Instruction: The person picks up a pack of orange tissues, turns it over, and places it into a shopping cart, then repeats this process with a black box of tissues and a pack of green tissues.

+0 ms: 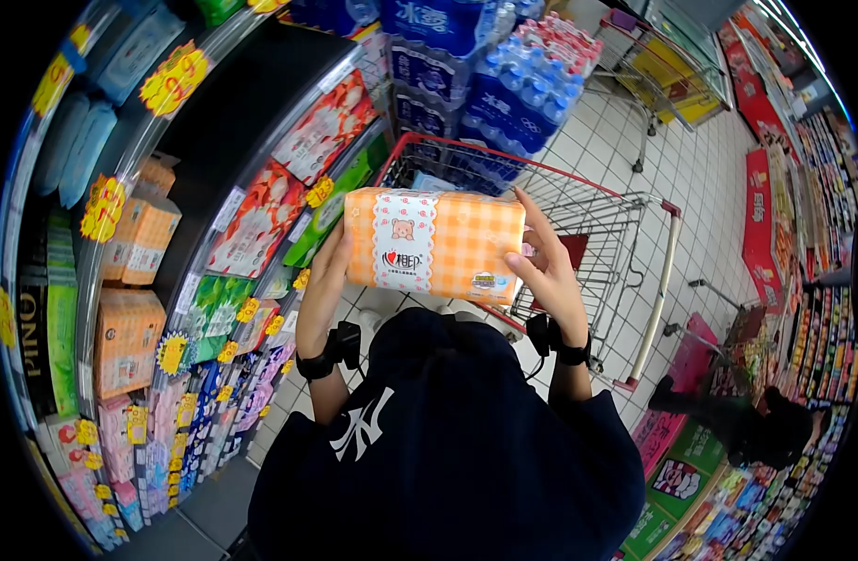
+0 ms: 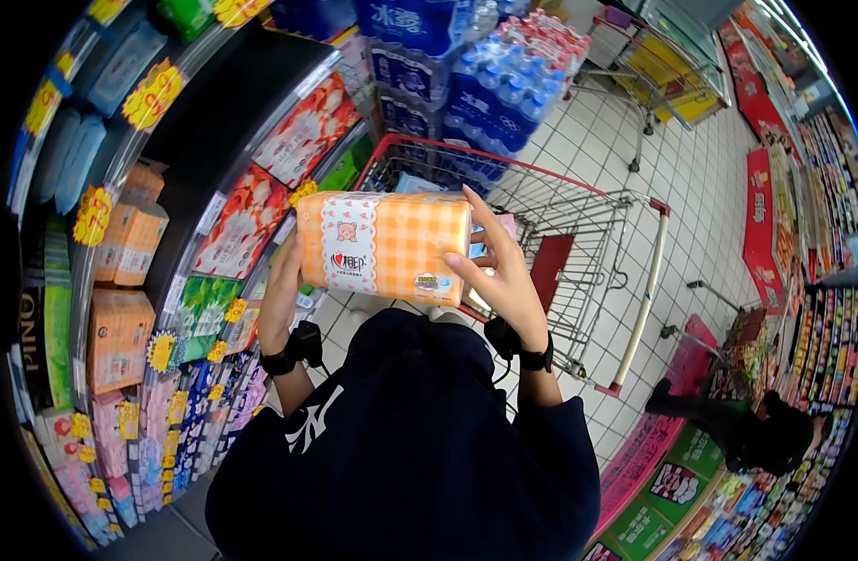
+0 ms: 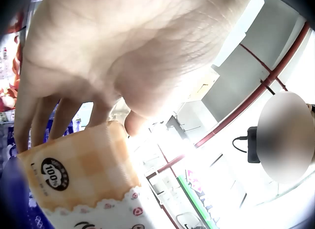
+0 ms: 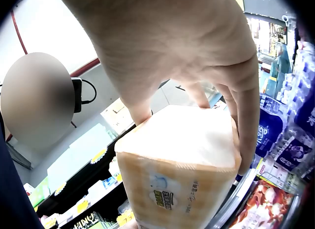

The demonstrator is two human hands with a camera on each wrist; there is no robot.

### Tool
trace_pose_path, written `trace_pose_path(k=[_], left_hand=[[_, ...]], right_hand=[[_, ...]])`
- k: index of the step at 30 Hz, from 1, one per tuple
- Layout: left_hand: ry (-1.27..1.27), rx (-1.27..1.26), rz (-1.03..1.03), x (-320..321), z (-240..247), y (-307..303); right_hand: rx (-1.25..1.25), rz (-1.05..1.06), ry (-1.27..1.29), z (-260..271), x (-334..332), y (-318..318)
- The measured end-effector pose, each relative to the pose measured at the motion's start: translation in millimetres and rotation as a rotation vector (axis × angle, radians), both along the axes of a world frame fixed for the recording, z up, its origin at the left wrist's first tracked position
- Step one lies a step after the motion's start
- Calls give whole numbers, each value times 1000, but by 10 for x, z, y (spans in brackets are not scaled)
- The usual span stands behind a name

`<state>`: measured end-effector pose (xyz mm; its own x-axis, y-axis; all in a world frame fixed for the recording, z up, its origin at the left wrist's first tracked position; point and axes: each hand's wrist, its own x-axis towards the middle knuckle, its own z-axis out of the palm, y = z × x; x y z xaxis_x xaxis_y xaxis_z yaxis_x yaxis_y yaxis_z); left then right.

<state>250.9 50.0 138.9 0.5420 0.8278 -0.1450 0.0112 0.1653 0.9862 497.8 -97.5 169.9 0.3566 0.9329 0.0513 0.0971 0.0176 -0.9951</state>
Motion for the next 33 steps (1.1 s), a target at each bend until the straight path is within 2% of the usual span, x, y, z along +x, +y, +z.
trace_pose_path(k=[5, 7, 9, 12, 16, 20, 22, 23, 24, 25, 26, 27, 28, 29, 30, 31, 33], left_hand=[[48, 41, -165, 556, -99, -49], [59, 72, -212, 728, -163, -78], [-18, -4, -271, 957, -404, -125], [-2, -34, -388, 1169, -603, -197], [148, -68, -304, 1264, -759, -356], [51, -131, -388, 1339, -1549, -279], [225, -251, -344, 1365, -1894, -290], [227, -254, -342, 1381, -1993, -333], [239, -166, -332, 1416, -2071, -404], [248, -78, -324, 1438, -2183, -431], [199, -59, -360, 1450, -2480, -427], [200, -53, -356, 1448, -2892, -417], [254, -10, -434, 1411, -3331, -396], [307, 36, -509, 1388, -3527, -379], [636, 331, -505, 1345, -3505, -553], [637, 331, -505, 1344, -3482, -581], [849, 484, -612, 1350, -3402, -612]], right_hand=[[-78, -130, -107, -91, 271, -232], [-74, -176, -51, -160, 357, -301], [-102, -234, -214, -333, 575, -413], [-141, -270, -210, -456, 686, -528], [-252, -236, -146, -810, 853, -571], [-341, -204, -68, -1433, 1030, -601], [-381, -193, -72, -1804, 1112, -603], [-420, -185, -79, -1964, 1136, -597], [-495, -164, 34, -2106, 1132, -580], [-496, -163, 36, -2445, 1181, -574], [-519, -138, -13, -2906, 1245, -588], [-534, -111, -65, -3145, 1296, -599], [-603, -98, 68, -2816, 1217, -622], [-600, -94, 68, -2953, 1211, -638], [-639, -78, 161, -3244, 1244, -659], [-684, -66, 257, -3416, 1256, -700], [-709, -72, 274, -3436, 1267, -768]])
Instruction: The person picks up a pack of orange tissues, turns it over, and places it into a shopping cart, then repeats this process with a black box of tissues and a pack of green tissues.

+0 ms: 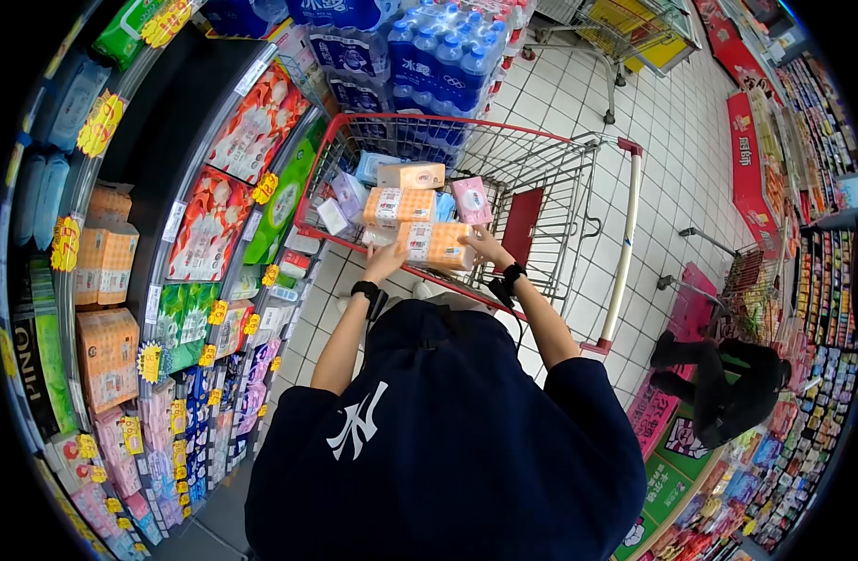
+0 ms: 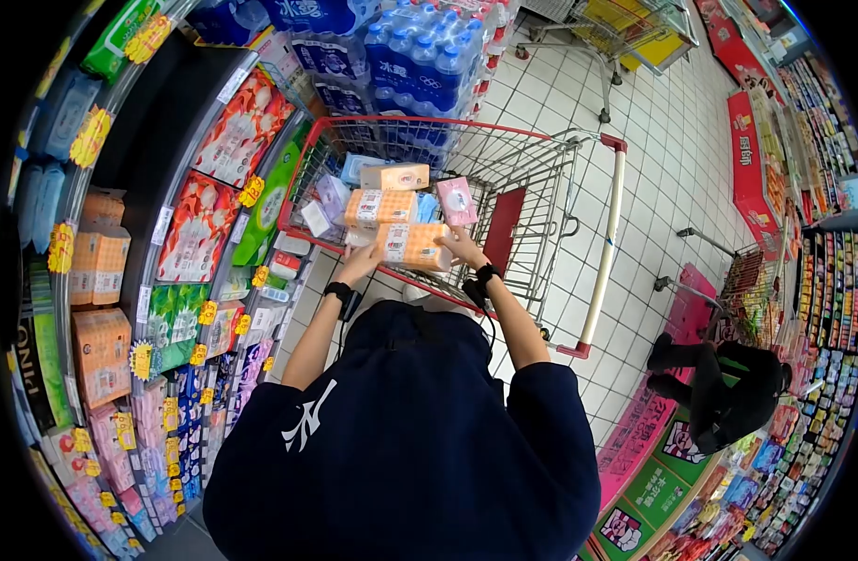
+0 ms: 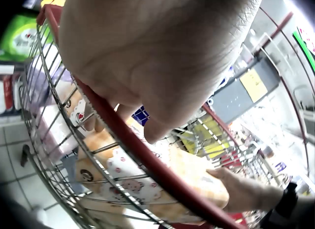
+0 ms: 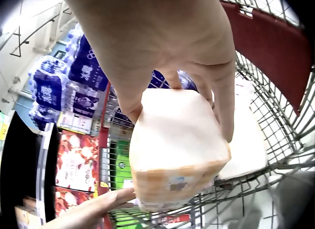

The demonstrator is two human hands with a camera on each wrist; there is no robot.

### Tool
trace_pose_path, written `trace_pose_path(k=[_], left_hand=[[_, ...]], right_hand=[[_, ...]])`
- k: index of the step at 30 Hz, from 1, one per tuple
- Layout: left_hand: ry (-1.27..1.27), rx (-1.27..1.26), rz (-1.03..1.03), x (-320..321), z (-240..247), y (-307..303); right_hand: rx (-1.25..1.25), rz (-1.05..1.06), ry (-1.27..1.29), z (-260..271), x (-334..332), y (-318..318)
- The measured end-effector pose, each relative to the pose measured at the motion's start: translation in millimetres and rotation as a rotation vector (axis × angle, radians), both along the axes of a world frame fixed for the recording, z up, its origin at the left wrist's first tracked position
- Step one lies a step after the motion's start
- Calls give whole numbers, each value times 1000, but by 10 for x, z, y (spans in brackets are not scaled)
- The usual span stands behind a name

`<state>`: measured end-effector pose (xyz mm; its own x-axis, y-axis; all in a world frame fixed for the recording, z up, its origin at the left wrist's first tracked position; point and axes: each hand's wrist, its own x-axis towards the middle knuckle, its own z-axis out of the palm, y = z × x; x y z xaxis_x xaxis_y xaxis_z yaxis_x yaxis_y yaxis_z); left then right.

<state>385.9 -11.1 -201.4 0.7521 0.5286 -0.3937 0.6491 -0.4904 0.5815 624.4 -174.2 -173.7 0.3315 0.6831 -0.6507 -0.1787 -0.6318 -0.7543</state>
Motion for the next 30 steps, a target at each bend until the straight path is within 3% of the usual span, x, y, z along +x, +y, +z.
trace_pose_path(k=[3, 11, 16, 20, 23, 26, 28, 30], left_hand=[[-2, 103, -12, 6, 161, -117], [23, 136, -47, 13, 56, -121], [69, 83, -114, 27, 163, -121], [149, 67, -107, 87, 233, -146], [127, 71, -86, 66, 223, -190], [77, 96, -85, 28, 205, -231], [123, 82, -126, 22, 192, -237], [145, 50, -101, 12, 233, -262]], right_hand=[[-26, -27, 123, -77, 23, -115], [-13, -62, 144, -95, 14, -321], [-110, -85, -37, -232, 45, -360], [-100, -95, 64, -440, 153, -459], [-227, 66, 211, -722, 228, -575], [-299, 198, 244, -633, 184, -673], [-323, 216, 134, -481, 143, -681], [-305, 266, 262, -392, 128, -672]])
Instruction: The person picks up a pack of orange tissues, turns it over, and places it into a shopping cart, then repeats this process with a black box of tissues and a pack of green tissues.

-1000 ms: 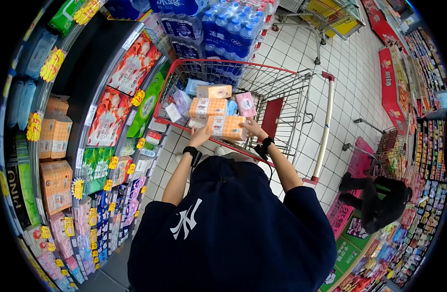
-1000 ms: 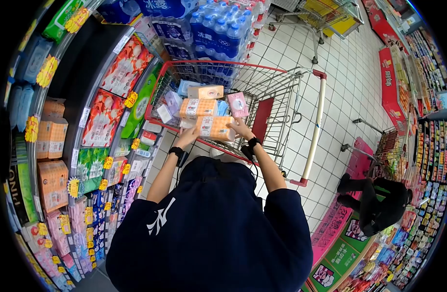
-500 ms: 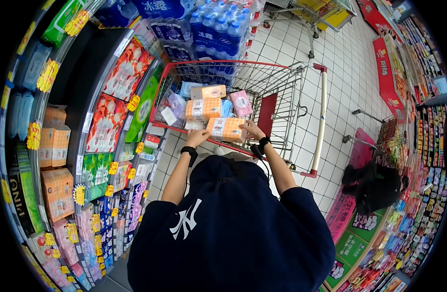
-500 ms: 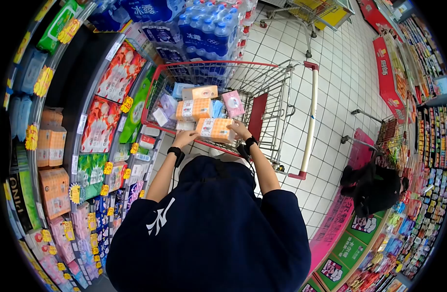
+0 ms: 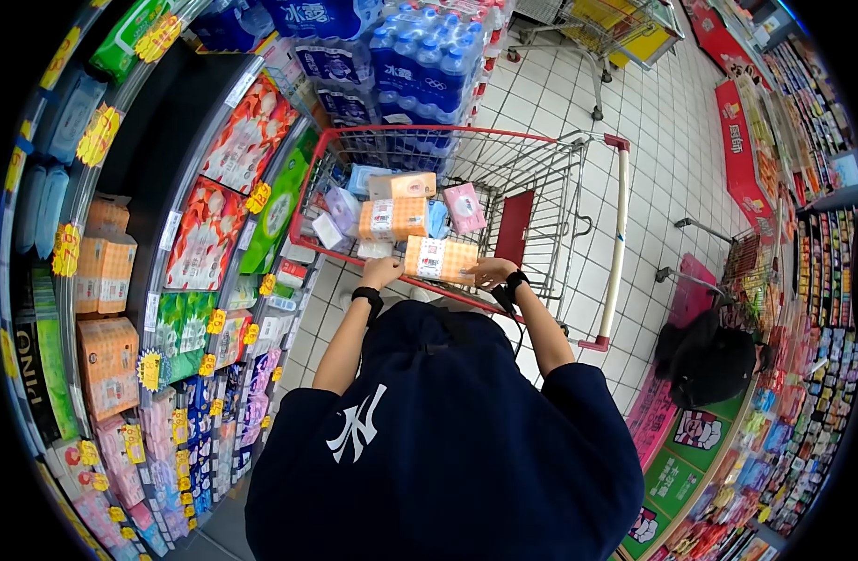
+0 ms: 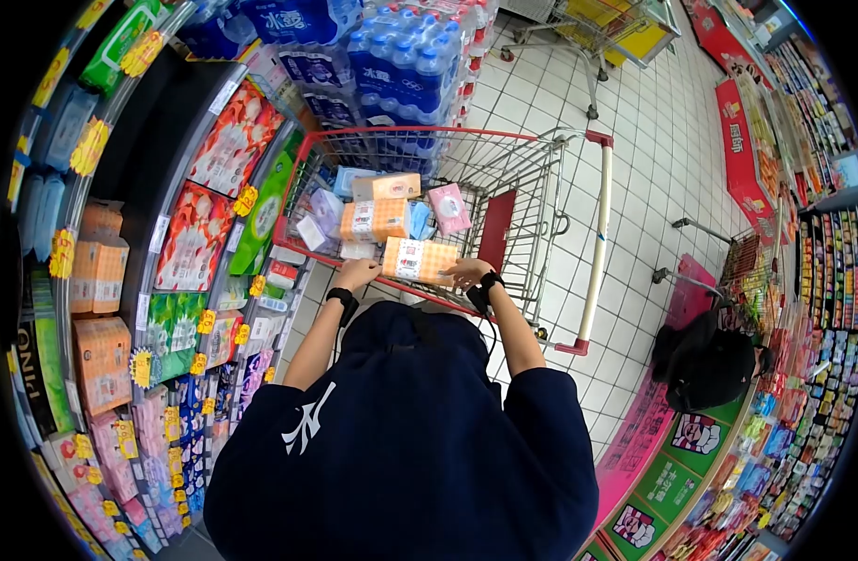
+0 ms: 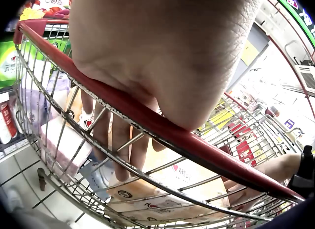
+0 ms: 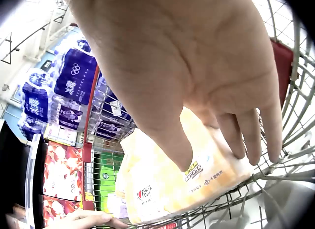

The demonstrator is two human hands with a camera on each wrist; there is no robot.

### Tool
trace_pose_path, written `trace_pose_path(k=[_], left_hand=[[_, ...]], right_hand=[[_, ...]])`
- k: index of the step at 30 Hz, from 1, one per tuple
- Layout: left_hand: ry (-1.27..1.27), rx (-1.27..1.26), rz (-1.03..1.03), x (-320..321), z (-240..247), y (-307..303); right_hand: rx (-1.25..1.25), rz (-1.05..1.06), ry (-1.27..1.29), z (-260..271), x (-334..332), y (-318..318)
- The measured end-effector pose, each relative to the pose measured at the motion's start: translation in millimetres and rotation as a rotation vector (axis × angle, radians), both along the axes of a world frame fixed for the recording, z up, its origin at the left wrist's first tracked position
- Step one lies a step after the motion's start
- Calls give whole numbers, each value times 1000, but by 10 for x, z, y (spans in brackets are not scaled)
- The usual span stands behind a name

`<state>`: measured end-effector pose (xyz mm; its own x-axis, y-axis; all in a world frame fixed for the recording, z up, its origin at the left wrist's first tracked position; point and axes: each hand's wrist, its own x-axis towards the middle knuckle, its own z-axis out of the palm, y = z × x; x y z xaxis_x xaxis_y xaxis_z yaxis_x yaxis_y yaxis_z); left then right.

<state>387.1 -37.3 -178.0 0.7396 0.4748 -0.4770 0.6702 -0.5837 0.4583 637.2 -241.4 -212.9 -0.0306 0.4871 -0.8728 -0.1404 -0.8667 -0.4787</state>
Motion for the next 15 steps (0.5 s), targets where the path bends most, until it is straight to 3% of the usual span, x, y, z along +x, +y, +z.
trace_pose_path(k=[5, 15], left_hand=[[18, -29, -15, -47, -7, -38], [18, -17, -83, -174, -128, -111]], right_hand=[[13, 270, -60, 155, -155, 78], [-57, 462, -156, 138, -167, 315]])
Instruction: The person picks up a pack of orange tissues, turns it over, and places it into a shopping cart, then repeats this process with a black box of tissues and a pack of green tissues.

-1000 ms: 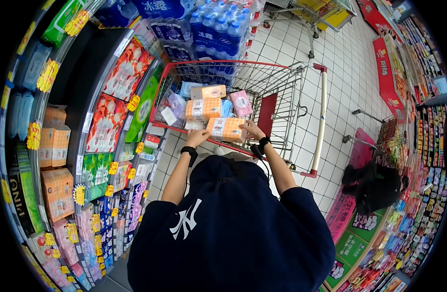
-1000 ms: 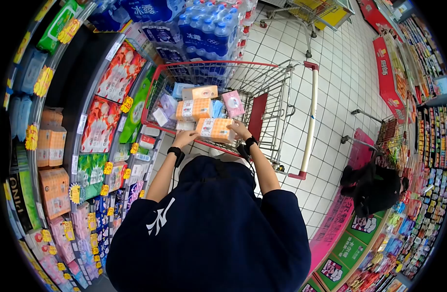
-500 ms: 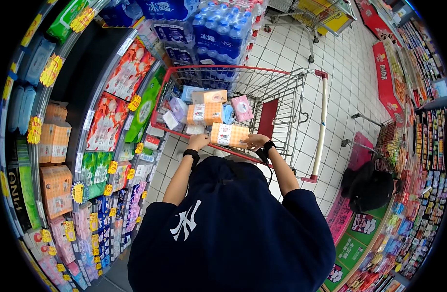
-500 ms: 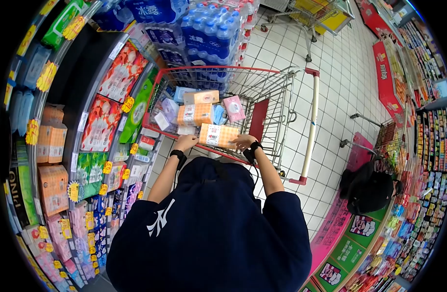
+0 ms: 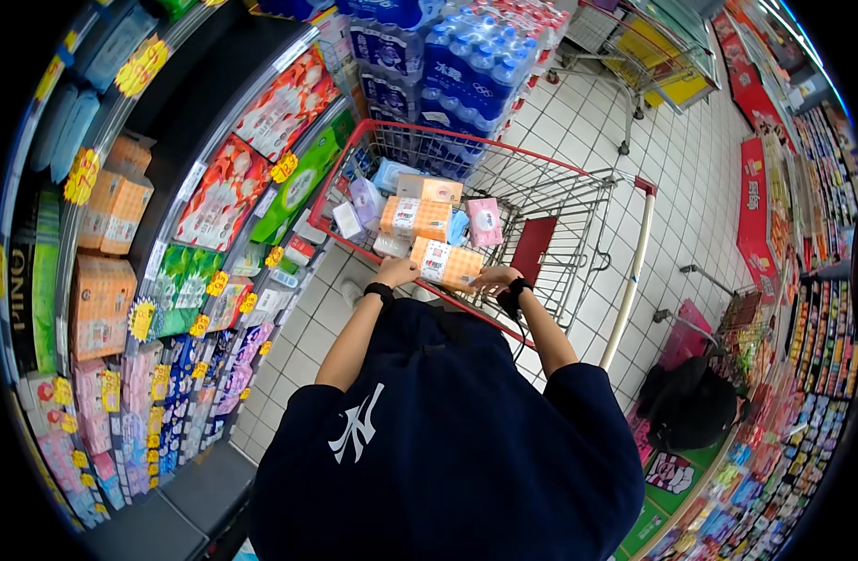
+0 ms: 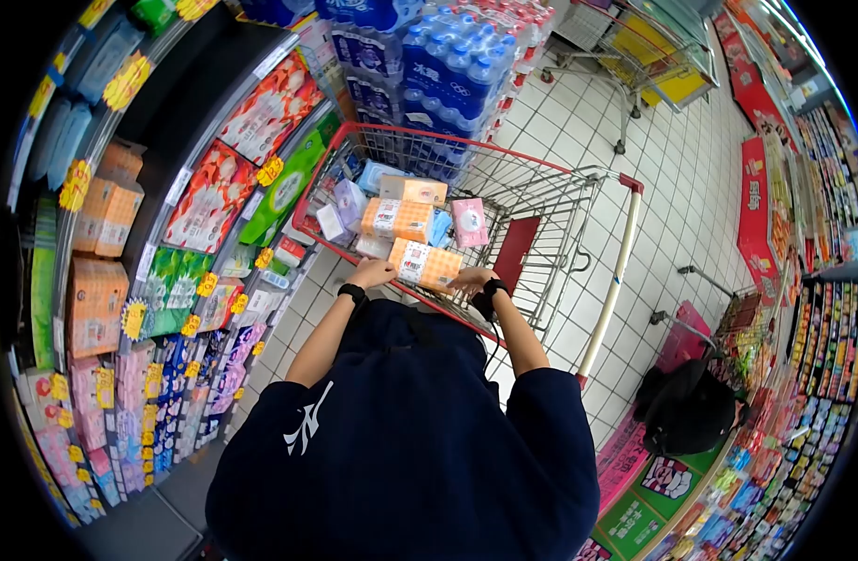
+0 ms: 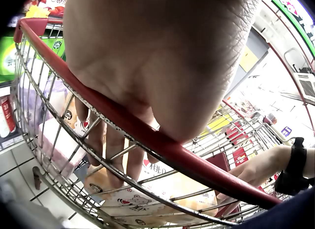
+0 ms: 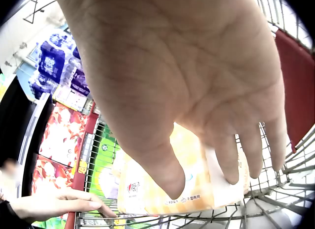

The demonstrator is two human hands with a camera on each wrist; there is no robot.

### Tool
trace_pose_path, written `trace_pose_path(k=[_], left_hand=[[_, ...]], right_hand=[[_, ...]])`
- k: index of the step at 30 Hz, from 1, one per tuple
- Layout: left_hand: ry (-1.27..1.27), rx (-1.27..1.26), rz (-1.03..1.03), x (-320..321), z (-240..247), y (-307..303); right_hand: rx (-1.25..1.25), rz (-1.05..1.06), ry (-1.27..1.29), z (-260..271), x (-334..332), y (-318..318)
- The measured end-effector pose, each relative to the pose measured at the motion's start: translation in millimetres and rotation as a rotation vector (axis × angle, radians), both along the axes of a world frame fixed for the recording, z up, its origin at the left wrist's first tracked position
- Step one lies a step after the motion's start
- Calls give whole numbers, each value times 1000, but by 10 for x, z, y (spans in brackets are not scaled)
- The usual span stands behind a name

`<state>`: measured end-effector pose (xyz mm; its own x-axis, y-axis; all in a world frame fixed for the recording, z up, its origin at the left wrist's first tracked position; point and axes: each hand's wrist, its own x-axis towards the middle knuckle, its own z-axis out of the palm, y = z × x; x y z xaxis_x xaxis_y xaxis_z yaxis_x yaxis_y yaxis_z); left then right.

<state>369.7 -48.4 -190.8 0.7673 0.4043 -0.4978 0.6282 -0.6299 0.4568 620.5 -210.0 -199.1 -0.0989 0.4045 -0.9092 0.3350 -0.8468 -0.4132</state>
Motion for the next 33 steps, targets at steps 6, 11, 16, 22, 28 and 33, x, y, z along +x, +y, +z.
trace_pose_path(k=[6, 11, 16, 22, 28, 33], left_hand=[[-30, -16, 69, 13, -35, -13], [-21, -11, 64, -2, -80, -4], [-110, -51, 53, -76, -50, 33], [-218, -41, 145, -200, 15, -6], [-256, -90, 135, -321, -62, 39], [-232, -345, 210, -465, 227, 87]], right_hand=[[138, -36, -72, 93, -22, 169], [95, -68, -26, 149, -97, 173], [7, -27, -69, 172, -191, 99], [85, 122, -117, 299, -250, 59], [131, 238, -155, 379, -281, 68], [176, 346, -184, 377, -319, 165]])
